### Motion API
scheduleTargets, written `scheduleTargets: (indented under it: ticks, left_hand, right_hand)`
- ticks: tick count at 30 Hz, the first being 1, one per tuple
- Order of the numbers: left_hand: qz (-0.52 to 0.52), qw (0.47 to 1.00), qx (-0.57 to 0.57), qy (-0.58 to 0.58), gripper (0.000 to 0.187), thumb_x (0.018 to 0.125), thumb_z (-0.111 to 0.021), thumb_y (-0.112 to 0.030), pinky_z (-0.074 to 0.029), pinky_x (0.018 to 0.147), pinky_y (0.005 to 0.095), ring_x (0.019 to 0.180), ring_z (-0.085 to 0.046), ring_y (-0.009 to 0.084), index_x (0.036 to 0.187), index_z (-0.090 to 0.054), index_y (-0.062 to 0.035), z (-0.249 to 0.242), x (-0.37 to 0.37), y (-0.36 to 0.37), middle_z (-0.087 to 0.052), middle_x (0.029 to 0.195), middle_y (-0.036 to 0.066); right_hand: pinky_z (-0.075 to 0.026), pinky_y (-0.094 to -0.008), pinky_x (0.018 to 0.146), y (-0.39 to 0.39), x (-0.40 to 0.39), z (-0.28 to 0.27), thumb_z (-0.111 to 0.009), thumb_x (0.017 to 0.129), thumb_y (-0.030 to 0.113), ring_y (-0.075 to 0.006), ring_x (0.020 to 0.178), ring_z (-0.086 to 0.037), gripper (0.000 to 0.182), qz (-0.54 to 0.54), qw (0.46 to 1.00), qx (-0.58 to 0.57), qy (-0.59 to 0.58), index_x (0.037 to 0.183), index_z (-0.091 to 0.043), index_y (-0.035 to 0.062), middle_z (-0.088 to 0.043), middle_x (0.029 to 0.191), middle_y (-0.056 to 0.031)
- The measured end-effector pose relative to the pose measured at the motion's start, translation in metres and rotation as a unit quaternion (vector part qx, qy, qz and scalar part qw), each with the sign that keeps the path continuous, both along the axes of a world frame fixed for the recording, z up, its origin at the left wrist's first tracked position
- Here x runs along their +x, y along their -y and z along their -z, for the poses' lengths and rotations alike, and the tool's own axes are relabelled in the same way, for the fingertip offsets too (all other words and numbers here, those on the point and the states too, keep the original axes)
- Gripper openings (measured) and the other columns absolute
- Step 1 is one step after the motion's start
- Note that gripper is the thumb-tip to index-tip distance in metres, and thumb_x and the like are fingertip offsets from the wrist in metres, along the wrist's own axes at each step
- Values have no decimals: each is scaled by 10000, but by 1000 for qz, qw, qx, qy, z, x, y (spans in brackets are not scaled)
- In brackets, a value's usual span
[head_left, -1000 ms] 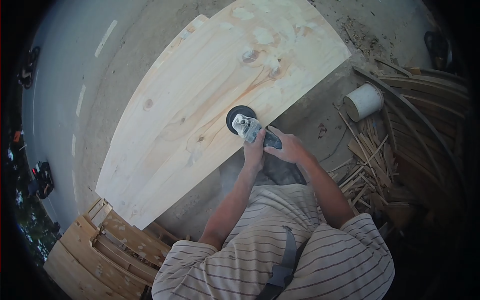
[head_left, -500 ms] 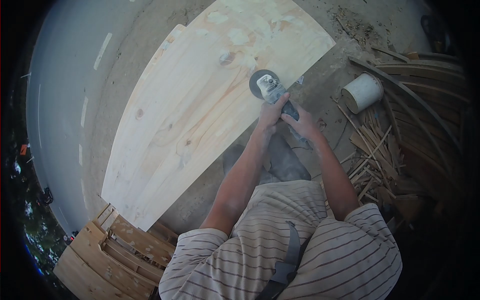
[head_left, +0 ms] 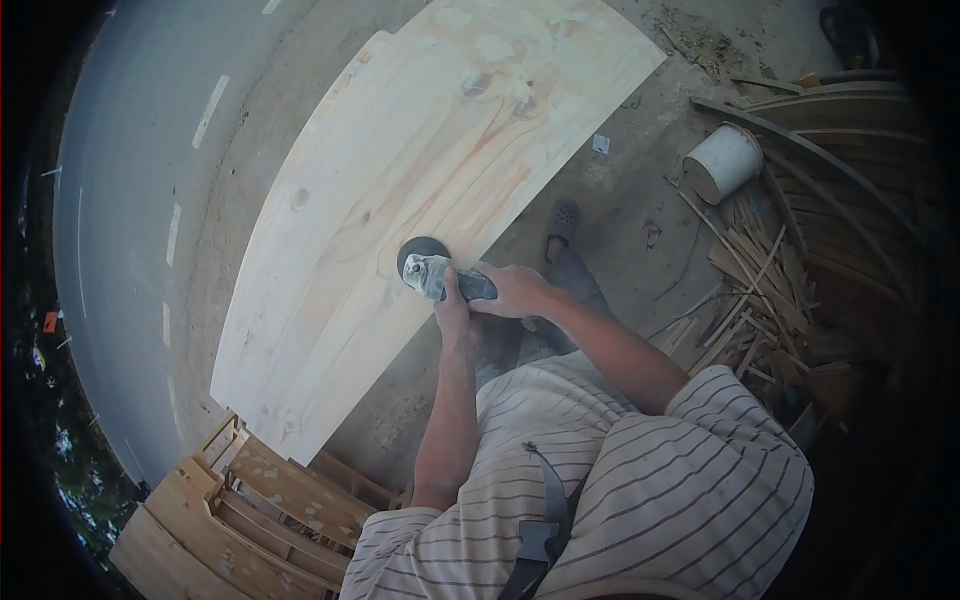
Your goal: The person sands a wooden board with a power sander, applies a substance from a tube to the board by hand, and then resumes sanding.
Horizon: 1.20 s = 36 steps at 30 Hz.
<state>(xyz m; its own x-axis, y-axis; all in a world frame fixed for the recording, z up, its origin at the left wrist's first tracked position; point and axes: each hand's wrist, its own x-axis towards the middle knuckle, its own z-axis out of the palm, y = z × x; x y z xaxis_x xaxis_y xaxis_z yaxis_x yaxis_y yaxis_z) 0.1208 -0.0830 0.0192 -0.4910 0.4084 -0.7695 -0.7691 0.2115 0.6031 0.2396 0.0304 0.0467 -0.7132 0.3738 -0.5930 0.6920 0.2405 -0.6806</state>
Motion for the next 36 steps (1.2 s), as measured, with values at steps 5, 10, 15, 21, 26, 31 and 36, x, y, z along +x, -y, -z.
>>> scheduleTargets:
  ticks: [5, 10, 15, 21, 26, 31, 36]
  left_hand:
    - [11, 1000, 4, 20, 553, 998, -745, -440, -607, 881, 419, 976, -713, 231, 1302, -584, -8, 14, 14, -17, -679, 1122, 94]
    - [31, 999, 17, 4, 404, 995, -775, -310, -561, 804, 347, 908, -671, 153, 1254, -626, -37, 5, 69, -101, -670, 1068, 30]
    - [93, 995, 3, 23, 412, 966, -810, -319, -557, 806, 343, 934, -676, 139, 1196, -674, -5, 8, 113, -181, -697, 1074, 48]
    - [150, 989, 8, 12, 469, 926, -844, -374, -572, 762, 346, 868, -700, 152, 1130, -724, 31, 8, 151, -250, -732, 1017, 70]
    - [254, 967, -19, -8, 513, 901, -844, -442, -584, 718, 328, 851, -727, 169, 1088, -749, 26, 15, 140, -280, -749, 995, 96]
    - [272, 961, 34, -44, 493, 941, -814, -422, -605, 769, 366, 868, -714, 188, 1188, -687, -15, 18, 104, -233, -717, 1020, 79]
    - [165, 984, 66, -11, 487, 938, -825, -384, -588, 766, 341, 893, -707, 162, 1195, -677, 2, 23, 77, -122, -717, 1059, 72]
  right_hand:
    - [-540, -557, 968, -15, 19, 4, -725, 879, 620, -471, 1128, -698, 938, -9, 1000, 22, 7, 1564, -436, 48, -728, 1192, -290]
    - [-540, -540, 978, -85, 73, -14, -719, 887, 616, -476, 1133, -694, 944, 34, 997, 30, 67, 1581, -418, 51, -725, 1185, -305]
    - [-534, -535, 991, -147, 129, -5, -714, 901, 604, -487, 1161, -678, 924, 99, 993, 33, 54, 1576, -425, 44, -714, 1198, -319]
    - [-519, -525, 1021, -193, 175, 6, -720, 914, 583, -492, 1217, -646, 921, 178, 983, 34, 31, 1577, -418, 20, -680, 1279, -333]
    - [-507, -499, 1050, -198, 179, 24, -740, 908, 574, -457, 1256, -645, 937, 262, 962, 59, -39, 1586, -412, 16, -656, 1343, -327]
    - [-504, -473, 1057, -158, 141, 17, -737, 909, 566, -434, 1267, -647, 923, 248, 968, -4, -33, 1578, -430, 8, -656, 1360, -307]
    - [-515, -492, 1031, -72, 103, 1, -713, 913, 586, -452, 1220, -662, 902, 173, 985, 3, 8, 1573, -443, 33, -685, 1294, -310]
